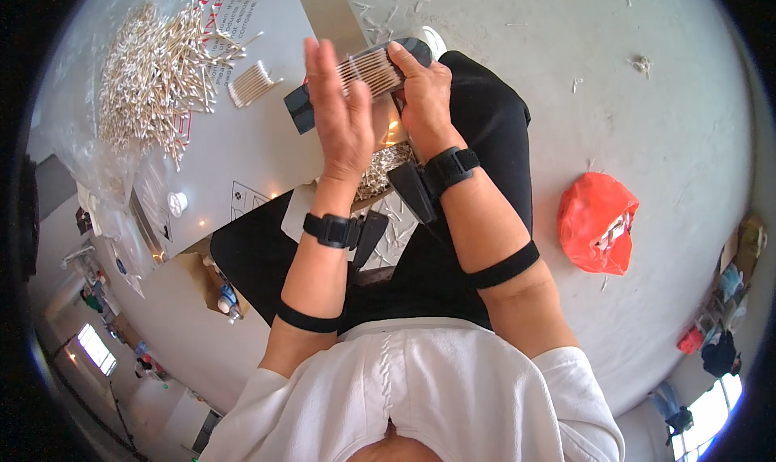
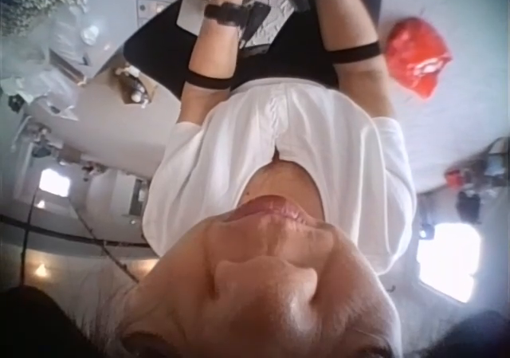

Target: Aligning cotton swabs and preparing them for packaging using a metal guide and labels.

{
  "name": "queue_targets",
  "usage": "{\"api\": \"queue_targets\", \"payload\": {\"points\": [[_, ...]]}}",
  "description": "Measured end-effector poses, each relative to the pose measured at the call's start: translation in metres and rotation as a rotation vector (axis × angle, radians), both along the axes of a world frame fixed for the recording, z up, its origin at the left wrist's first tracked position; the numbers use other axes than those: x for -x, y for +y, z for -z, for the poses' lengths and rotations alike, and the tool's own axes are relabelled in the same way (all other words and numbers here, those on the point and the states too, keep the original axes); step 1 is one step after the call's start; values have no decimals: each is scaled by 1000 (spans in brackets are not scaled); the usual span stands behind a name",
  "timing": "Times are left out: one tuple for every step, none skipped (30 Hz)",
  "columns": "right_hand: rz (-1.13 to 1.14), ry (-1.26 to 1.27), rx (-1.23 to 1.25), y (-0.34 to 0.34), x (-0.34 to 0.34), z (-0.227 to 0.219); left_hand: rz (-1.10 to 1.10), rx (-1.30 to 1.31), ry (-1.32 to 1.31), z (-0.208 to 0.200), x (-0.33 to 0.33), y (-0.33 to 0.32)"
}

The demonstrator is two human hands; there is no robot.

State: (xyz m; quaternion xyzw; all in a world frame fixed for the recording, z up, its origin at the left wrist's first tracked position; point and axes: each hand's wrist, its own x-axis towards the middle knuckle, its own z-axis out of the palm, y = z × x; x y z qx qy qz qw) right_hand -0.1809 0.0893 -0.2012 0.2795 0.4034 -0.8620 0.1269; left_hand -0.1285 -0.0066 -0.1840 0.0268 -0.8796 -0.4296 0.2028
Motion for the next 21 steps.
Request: {"api": "queue_targets", "payload": {"points": [[-16, 2, -3, 1, -1, 0, 2, -1, -2, -1, -4, 2], [-14, -1, -4, 4, -2, -1, 64, 304, -117, -3, -10, 4], [-62, -38, -93, 5, -2, -8, 123, 613, -232, -5, -14, 5], [-110, -76, -182, 5, -3, -12, 117, 572, -267, -2, -17, 6], [-111, -78, -178, 5, -2, -9, 118, 576, -270, 0, -17, 4], [-142, -100, -217, 8, 0, -7, 122, 626, -269, -1, -14, 4], [-173, -121, -256, 10, 1, -5, 127, 676, -268, -1, -12, 5], [-169, -120, -261, 13, 0, -3, 130, 672, -265, -2, -12, 5], [-167, -97, -237, 11, -2, -4, 151, 672, -278, -3, -13, 2], [-166, -73, -213, 10, -3, -5, 173, 671, -291, -4, -14, -1], [-167, -72, -208, 8, -3, -6, 171, 676, -290, -6, -14, -4], [-156, -64, -189, 7, -4, -6, 203, 653, -293, -7, -14, -6], [-146, -56, -170, 7, -3, -7, 234, 631, -295, -8, -13, -8], [-145, -53, -168, 6, -3, -2, 234, 633, -293, -8, -13, -10], [-105, -34, -105, 5, -2, 2, 227, 498, -281, -8, -13, -12], [-64, -14, -42, 6, -2, 5, 221, 362, -268, -8, -12, -13], [-61, -11, -44, 8, -1, 9, 223, 361, -264, -6, -10, -12], [-44, -20, -1, 7, -3, 3, 129, 64, -149, -5, -10, -14], [-26, -29, 40, 6, -4, -1, 33, -232, -31, -5, -9, -15], [-26, -32, 43, 5, -5, 0, 4, -448, -27, -3, -9, -16], [-27, -22, 40, 4, -5, -1, 2, -444, -27, -2, -6, -16]]}}
